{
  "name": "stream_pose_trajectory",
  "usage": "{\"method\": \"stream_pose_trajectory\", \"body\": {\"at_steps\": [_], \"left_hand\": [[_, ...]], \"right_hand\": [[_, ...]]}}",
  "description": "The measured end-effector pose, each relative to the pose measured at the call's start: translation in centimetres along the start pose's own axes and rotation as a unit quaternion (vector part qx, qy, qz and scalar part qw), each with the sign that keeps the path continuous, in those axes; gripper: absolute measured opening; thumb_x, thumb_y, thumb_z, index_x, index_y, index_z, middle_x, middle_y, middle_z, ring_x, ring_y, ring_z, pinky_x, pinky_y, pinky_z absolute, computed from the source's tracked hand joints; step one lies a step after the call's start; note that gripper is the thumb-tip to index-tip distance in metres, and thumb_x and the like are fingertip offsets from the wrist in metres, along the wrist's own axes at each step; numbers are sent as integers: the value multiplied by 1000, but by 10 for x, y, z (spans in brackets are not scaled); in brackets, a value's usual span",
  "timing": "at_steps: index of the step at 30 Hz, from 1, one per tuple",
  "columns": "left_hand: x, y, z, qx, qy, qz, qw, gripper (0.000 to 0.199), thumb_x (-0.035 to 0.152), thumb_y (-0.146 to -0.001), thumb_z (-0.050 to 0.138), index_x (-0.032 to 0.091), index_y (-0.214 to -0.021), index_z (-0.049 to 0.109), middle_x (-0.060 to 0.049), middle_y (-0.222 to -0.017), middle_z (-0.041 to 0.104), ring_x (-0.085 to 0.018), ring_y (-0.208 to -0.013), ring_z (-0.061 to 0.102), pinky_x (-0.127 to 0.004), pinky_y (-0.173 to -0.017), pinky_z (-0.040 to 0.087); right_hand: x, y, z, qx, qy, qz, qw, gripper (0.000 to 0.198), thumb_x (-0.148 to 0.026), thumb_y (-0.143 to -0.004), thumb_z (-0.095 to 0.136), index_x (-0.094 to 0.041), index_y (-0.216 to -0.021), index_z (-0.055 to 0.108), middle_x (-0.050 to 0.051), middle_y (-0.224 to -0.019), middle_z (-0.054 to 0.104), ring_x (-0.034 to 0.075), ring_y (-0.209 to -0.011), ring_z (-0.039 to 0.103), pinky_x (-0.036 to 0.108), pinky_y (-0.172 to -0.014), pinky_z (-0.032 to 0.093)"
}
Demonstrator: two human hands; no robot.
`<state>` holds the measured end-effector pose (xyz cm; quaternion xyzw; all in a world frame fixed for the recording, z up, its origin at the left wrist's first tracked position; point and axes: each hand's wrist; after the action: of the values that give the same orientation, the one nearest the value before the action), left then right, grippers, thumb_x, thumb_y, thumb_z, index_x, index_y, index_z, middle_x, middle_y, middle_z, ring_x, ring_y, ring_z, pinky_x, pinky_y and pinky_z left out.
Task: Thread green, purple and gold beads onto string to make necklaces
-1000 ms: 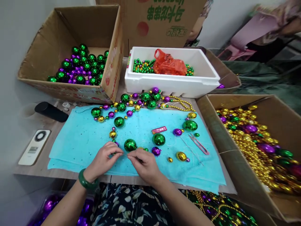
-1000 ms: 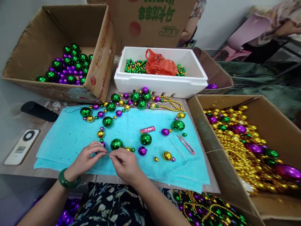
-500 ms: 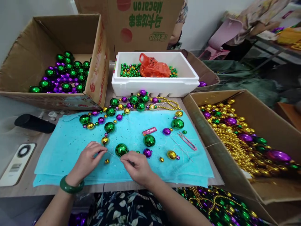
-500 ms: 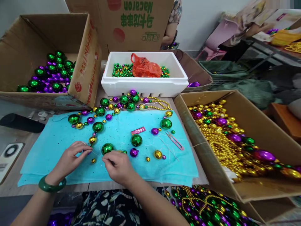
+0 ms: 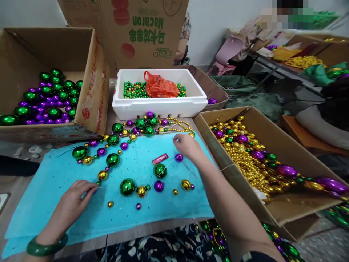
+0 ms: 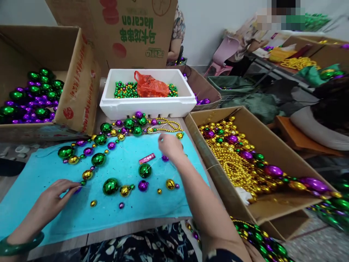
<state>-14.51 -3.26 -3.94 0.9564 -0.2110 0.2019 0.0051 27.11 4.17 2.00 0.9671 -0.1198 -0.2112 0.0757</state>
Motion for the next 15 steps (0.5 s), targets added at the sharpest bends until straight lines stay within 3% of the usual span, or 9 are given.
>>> {"method": "stream_pose_trajectory", "body": {"at_steps": [2,6,9,15], "left_hand": [[-3,-2,-1,4,-3,2,1000,37,52,-87,47,25,-85,72,-3,-84,72,-20,-81,67,-29,-74,52],[-3,-10,-6,8,-4,-1,1000,37,53,-86,47,26,-85,72,-2,-84,73,-18,-80,68,-25,-72,54],[-1,-16,-10,7,-3,-15,1000,36,52,-86,46,26,-83,72,-1,-83,74,-17,-78,69,-24,-71,55],[-7,-20,-18,-16,-19,-69,997,34,51,-82,47,29,-82,73,0,-85,74,-18,-79,70,-25,-72,57]], "right_hand": [[28,-33,-27,-3,6,69,998,16,-14,-73,59,-14,-81,73,12,-84,69,24,-83,63,29,-69,46],[62,-77,-47,-24,-27,84,996,14,-23,-71,64,-13,-78,72,4,-67,65,15,-64,59,23,-60,44],[70,-104,-38,-10,-34,100,994,20,-28,-74,64,-11,-81,72,6,-71,66,14,-65,59,22,-59,43],[74,-157,-7,28,-15,145,989,28,-30,-76,62,-13,-94,73,13,-94,70,21,-83,64,27,-72,47]]}}
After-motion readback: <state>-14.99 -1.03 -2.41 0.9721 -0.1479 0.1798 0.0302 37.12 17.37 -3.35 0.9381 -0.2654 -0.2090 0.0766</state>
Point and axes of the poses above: each hand's wrist, its own y-axis away from the middle knuckle, its own z-axis out of the palm, x = y × z
